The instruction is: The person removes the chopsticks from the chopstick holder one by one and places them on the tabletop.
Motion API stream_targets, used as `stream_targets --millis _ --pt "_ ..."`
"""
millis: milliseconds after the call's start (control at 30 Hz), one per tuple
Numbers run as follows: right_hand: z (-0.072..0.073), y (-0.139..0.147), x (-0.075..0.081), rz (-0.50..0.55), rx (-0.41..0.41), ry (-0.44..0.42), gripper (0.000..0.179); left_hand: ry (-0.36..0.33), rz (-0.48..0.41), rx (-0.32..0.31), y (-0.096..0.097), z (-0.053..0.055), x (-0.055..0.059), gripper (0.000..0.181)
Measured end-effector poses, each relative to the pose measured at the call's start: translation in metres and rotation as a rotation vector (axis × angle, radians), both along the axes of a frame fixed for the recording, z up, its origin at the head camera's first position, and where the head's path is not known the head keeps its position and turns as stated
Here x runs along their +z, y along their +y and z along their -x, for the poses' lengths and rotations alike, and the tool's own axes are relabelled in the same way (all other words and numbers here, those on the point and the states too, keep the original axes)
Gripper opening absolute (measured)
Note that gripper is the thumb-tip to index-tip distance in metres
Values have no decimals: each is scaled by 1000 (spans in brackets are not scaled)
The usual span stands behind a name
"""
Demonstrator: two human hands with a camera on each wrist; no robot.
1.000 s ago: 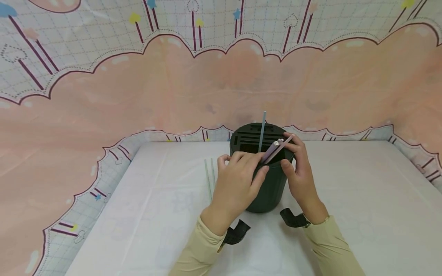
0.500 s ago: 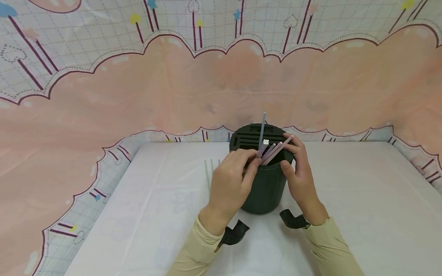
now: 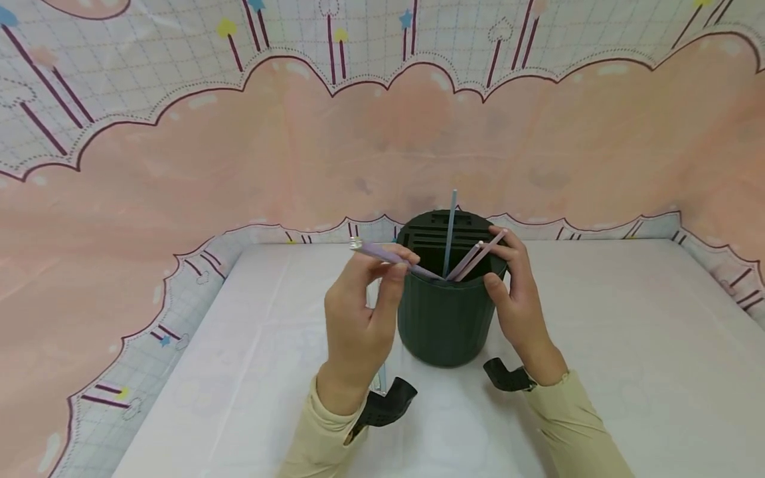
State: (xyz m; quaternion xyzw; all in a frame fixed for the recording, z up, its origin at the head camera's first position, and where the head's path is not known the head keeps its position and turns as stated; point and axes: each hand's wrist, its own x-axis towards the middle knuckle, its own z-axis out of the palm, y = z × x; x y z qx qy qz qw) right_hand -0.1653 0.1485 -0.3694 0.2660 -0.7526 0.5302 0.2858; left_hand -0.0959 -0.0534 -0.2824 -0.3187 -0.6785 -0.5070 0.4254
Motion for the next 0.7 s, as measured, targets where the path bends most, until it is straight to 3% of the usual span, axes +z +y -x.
stream_targets --millis 233,333,533,700 --pt "1 1 -1 -4 -1 2 53 39 -308 -137 -16 -10 15 28" --pt "1 1 -1 4 7 1 53 67 -403 -146 -21 -14 20 29" --pt "-4 -2 5 19 22 -2 52 95 -434 -120 -33 -17 26 26" --pt "-16 -8 19 28 30 -3 55 -12 -325 -22 -42 -11 23 21"
